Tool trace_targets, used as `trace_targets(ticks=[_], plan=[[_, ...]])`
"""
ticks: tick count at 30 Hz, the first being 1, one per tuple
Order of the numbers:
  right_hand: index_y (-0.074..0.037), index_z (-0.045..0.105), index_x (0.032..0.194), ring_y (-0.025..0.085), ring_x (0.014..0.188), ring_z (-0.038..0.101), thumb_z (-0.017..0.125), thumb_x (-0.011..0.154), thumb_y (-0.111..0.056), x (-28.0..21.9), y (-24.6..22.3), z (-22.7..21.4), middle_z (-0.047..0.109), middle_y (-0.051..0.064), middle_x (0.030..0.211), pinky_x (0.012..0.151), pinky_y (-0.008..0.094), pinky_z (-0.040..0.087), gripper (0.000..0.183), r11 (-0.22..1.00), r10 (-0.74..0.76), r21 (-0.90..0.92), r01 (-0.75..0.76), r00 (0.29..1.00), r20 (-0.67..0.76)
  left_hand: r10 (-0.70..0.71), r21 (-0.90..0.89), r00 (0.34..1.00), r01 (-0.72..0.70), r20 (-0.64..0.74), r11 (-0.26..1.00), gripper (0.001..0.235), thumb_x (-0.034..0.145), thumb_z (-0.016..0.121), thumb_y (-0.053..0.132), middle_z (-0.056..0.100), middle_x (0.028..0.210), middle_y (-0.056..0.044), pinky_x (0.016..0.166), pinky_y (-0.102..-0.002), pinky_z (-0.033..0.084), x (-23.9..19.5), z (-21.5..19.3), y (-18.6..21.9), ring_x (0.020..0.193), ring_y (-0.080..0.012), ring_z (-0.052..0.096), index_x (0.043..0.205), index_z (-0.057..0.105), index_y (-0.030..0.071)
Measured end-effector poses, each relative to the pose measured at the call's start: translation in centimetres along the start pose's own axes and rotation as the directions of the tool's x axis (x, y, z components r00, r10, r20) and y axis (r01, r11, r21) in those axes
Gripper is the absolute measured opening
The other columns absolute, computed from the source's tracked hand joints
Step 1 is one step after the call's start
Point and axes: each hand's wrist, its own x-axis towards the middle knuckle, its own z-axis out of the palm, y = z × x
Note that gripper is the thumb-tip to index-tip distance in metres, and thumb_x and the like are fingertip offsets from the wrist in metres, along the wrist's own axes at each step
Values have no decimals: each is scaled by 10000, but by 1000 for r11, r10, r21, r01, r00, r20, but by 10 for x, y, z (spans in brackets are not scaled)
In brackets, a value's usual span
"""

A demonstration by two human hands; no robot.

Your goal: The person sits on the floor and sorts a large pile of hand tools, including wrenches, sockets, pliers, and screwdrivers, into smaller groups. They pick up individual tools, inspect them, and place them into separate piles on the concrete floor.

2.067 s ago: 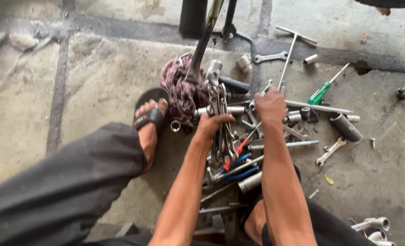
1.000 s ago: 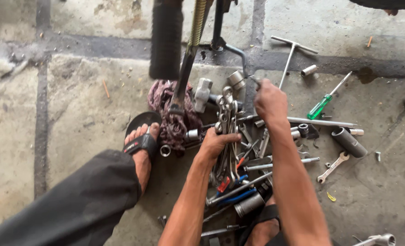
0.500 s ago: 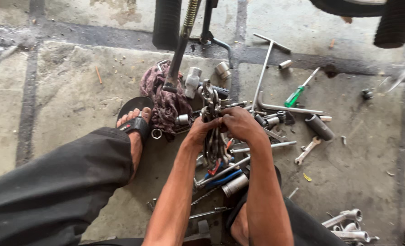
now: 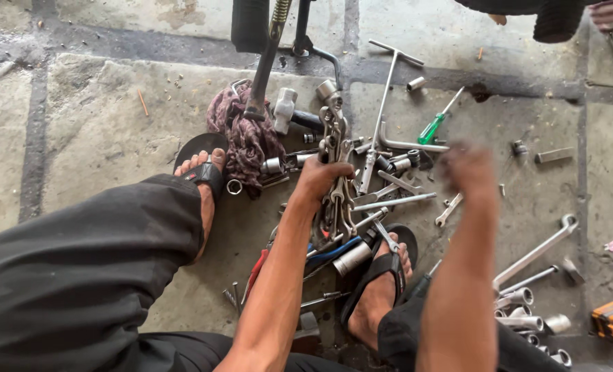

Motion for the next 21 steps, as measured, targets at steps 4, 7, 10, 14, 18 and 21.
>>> trace_targets(ticks=[4, 7, 10, 14, 18, 21], plan=[[6, 690, 1047, 350, 774, 712, 715, 907, -366, 15, 99, 76, 681, 182, 952, 576, 453, 541, 398, 921, 251, -333, -204, 962, 104, 67, 143, 997, -63, -24, 988, 91, 711, 766, 60, 716, 712, -70, 563, -305, 521, -4, -14, -5, 598, -164, 656, 783, 729, 19], [-75, 691, 1221, 415, 1073, 625, 829, 796, -378, -9, 127, 142, 538, 218, 1244, 856, 510, 540, 540, 691, 80, -722, 32, 989, 121, 102, 200, 994, -90, -49, 976, 123, 707, 803, 54, 713, 733, -58, 554, -289, 516, -5, -23, -4, 593, -137, 635, 798, 736, 6], [-147, 723, 1208, 440, 1166, 568, 716, 842, -302, -16, 122, 144, 599, 121, 1270, 957, 581, 471, 398, 673, 79, -737, -56, 997, -4, 78, 136, 995, -70, -56, 988, 127, 693, 788, 54, 702, 695, -76, 495, -325, 516, -8, -26, 6, 536, -166, 638, 787, 721, 2], [-71, 785, 1078, 338, 905, 638, 759, 829, -259, 5, 109, 85, 706, 140, 1063, 770, 486, 517, 313, 738, 199, -672, -65, 972, 125, 104, 101, 994, -99, -46, 990, 119, 719, 788, 56, 696, 687, -94, 499, -323, 508, -18, -31, 20, 538, -168, 637, 787, 729, -23], [-26, 830, 985, 252, 716, 688, 788, 833, -246, 14, 73, 54, 780, 140, 894, 635, 406, 541, 271, 809, 151, -588, 23, 958, 246, -5, -40, 1000, 5, 12, 999, 141, 746, 781, 76, 707, 694, -117, 486, -323, 511, -31, -40, 31, 518, -184, 642, 814, 744, -43], [-50, 812, 1001, 234, 731, 684, 770, 873, -293, -19, 23, 41, 754, 120, 851, 649, 387, 515, 278, 823, -224, -498, 272, 962, 156, -83, -176, 992, 98, 90, 980, 192, 723, 763, 91, 766, 765, -111, 488, -351, 568, -40, -36, 29, 552, -178, 689, 874, 737, -26]])
